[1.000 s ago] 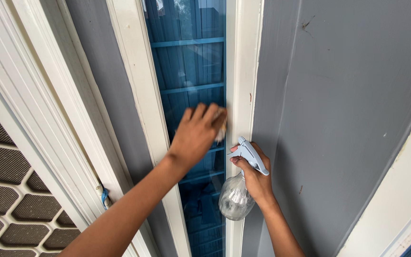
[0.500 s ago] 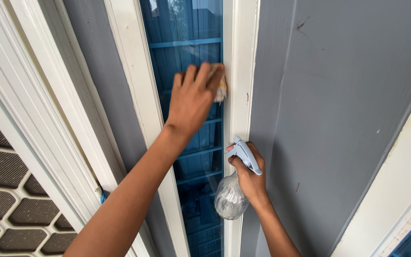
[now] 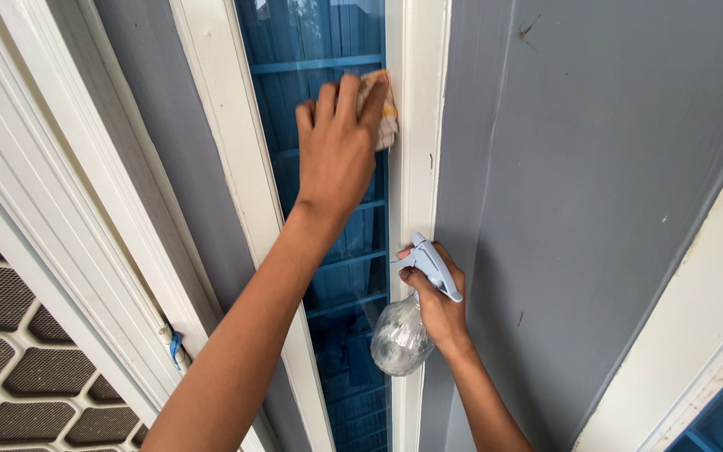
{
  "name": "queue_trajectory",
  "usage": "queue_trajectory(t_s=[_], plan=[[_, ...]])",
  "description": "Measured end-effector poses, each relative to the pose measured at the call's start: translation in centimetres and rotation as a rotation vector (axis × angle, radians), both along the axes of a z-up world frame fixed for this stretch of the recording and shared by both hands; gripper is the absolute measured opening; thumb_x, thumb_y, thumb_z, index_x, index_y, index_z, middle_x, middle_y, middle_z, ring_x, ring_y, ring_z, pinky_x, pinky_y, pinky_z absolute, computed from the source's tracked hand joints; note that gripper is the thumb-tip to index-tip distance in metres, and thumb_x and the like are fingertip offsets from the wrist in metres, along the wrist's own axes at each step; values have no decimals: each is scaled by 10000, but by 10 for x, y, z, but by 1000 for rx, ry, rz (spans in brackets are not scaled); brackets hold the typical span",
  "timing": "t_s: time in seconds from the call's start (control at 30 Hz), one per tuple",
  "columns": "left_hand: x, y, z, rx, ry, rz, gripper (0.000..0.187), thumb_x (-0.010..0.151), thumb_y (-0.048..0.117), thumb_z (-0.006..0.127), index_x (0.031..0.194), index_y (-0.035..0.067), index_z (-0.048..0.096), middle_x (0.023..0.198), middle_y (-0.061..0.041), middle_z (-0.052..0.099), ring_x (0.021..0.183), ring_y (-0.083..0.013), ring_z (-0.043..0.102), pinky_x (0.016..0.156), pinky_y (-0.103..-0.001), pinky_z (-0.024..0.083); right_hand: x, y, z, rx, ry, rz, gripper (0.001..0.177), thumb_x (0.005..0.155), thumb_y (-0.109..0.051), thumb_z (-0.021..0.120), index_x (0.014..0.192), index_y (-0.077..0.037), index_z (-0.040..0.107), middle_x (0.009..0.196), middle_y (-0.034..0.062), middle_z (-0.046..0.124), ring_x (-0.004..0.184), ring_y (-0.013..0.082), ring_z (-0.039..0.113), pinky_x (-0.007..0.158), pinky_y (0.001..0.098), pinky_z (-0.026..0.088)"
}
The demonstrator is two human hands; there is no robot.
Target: The person sprays liquid from a bottle onto the glass panes of a window and wipes the surfaces clean with a cloth.
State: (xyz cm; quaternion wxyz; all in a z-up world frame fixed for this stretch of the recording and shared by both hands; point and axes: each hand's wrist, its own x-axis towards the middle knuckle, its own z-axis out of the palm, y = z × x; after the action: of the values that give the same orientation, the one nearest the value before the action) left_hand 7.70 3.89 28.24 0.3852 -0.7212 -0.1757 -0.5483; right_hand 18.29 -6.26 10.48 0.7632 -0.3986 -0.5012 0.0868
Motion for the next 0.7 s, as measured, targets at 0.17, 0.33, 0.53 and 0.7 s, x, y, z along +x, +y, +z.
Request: queue_trajectory(t_s=[0.17, 0.33, 0.53, 0.7], plan=[[-13, -8, -65, -116, 81, -15, 597, 873, 11, 651, 1460, 100, 590, 1208, -88, 532, 1130, -265, 517, 971, -461, 416, 5, 7, -10, 68, 64, 82, 323, 803, 81, 541, 1078, 34, 704, 1012, 108, 703, 855, 146, 661, 817, 277, 549], [-24, -8, -131, -212, 179, -70, 594, 844, 58, 638, 1436, 83, 598, 1171, -88, 536, 1164, -277, 522, 950, -456, 408, 5, 4, -10, 23, 28, 66, 287, 850, 55, 522, 1078, 13, 691, 1038, 70, 704, 880, 128, 665, 706, 265, 530], [-32, -5, -177, -268, 285, -8, 553, 831, 79, 652, 1383, 102, 618, 1177, -58, 549, 1179, -251, 527, 948, -439, 409, 6, 0, -6, -5, -39, 65, 279, 843, 49, 517, 1060, -6, 684, 1034, 56, 704, 887, 120, 668, 689, 267, 534], [-33, -8, -163, -227, 263, -31, 532, 837, 94, 656, 1368, 83, 632, 1183, -63, 548, 1142, -247, 536, 956, -445, 421, 6, 0, -7, -12, -34, 74, 257, 867, 42, 524, 1059, -1, 689, 1031, 65, 693, 882, 121, 661, 695, 267, 525]])
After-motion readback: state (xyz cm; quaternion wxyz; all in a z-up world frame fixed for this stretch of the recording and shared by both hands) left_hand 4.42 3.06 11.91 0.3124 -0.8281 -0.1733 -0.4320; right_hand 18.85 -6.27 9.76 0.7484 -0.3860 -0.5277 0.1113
